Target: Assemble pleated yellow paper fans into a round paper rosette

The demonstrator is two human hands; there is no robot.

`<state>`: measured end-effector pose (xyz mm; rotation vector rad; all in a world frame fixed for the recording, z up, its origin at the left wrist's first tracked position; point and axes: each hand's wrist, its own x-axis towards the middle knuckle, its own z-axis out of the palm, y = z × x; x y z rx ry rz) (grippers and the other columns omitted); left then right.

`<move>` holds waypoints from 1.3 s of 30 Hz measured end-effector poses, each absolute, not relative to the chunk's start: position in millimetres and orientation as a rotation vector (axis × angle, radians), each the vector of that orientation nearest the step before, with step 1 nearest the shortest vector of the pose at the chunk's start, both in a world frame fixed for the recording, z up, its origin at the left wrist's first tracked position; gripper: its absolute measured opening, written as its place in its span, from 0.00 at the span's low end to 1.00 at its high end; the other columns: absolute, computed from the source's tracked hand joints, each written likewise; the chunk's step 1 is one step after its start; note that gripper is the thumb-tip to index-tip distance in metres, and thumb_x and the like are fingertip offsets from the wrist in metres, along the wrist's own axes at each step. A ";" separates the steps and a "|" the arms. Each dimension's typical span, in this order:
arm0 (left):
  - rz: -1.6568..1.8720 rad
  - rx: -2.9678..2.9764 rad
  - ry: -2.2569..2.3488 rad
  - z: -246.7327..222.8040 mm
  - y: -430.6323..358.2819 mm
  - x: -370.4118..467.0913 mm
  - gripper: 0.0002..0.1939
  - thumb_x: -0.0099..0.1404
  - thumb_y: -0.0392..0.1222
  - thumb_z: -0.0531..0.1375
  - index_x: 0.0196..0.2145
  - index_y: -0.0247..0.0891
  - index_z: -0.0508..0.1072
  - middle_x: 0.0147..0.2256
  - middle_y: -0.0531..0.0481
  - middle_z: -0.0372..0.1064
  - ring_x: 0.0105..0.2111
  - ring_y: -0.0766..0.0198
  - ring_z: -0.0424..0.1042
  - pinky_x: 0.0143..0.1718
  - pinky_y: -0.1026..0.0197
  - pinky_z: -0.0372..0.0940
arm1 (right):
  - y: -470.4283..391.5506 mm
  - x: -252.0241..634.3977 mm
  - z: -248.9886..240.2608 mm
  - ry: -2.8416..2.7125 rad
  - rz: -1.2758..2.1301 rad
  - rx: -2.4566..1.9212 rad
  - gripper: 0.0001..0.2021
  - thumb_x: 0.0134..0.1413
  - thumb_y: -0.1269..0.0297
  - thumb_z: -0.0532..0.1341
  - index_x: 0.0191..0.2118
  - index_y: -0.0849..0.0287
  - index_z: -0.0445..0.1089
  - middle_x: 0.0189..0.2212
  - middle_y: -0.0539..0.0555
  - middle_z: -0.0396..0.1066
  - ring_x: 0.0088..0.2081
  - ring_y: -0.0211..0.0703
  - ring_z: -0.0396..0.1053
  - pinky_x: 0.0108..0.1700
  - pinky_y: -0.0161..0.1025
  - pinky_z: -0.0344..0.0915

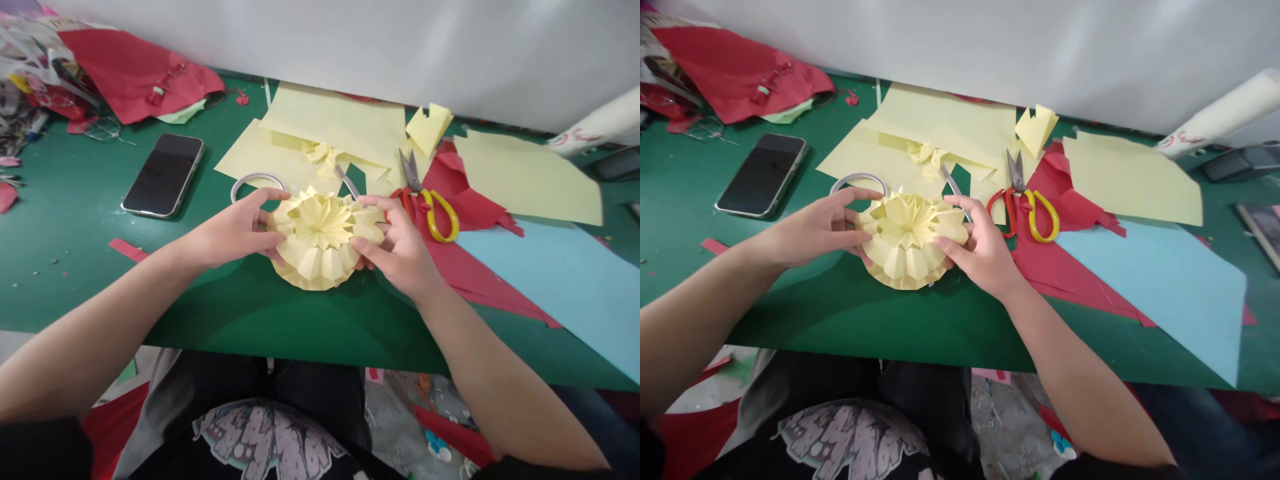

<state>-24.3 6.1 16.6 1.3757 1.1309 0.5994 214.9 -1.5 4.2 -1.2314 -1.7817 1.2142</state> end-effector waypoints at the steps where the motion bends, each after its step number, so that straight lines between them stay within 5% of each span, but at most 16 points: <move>1: 0.556 1.335 1.151 18.8 5.5 -24.0 0.29 0.53 0.32 0.56 0.53 0.36 0.54 0.25 0.56 0.66 0.24 0.66 0.73 0.30 0.62 0.70 | -2.0 214.3 6.3 -1.760 1.250 -1.277 0.23 0.50 0.57 0.60 0.51 0.50 0.54 0.24 0.45 0.67 0.19 0.33 0.66 0.20 0.32 0.66; 10: 0.268 1.622 1.341 21.2 7.6 -31.3 0.30 0.52 0.35 0.53 0.54 0.41 0.56 0.19 0.59 0.64 0.17 0.68 0.67 0.22 0.66 0.61 | -5.1 213.6 10.3 -1.879 1.351 -1.454 0.23 0.47 0.55 0.61 0.49 0.53 0.58 0.17 0.42 0.62 0.14 0.28 0.57 0.16 0.29 0.57; 21: 0.457 1.663 1.394 15.9 7.3 -29.7 0.23 0.59 0.46 0.54 0.52 0.45 0.61 0.22 0.54 0.66 0.12 0.73 0.56 0.11 0.69 0.55 | -6.0 213.3 8.8 -1.915 1.121 -1.441 0.17 0.55 0.57 0.55 0.49 0.53 0.62 0.14 0.42 0.58 0.14 0.29 0.56 0.20 0.31 0.56; 39: 0.424 2.054 1.539 20.1 7.5 -30.4 0.32 0.50 0.45 0.62 0.52 0.41 0.57 0.16 0.61 0.59 0.16 0.71 0.57 0.21 0.66 0.53 | -5.4 212.9 10.9 -2.061 1.098 -1.482 0.18 0.55 0.60 0.54 0.51 0.55 0.60 0.17 0.45 0.67 0.21 0.33 0.63 0.25 0.33 0.58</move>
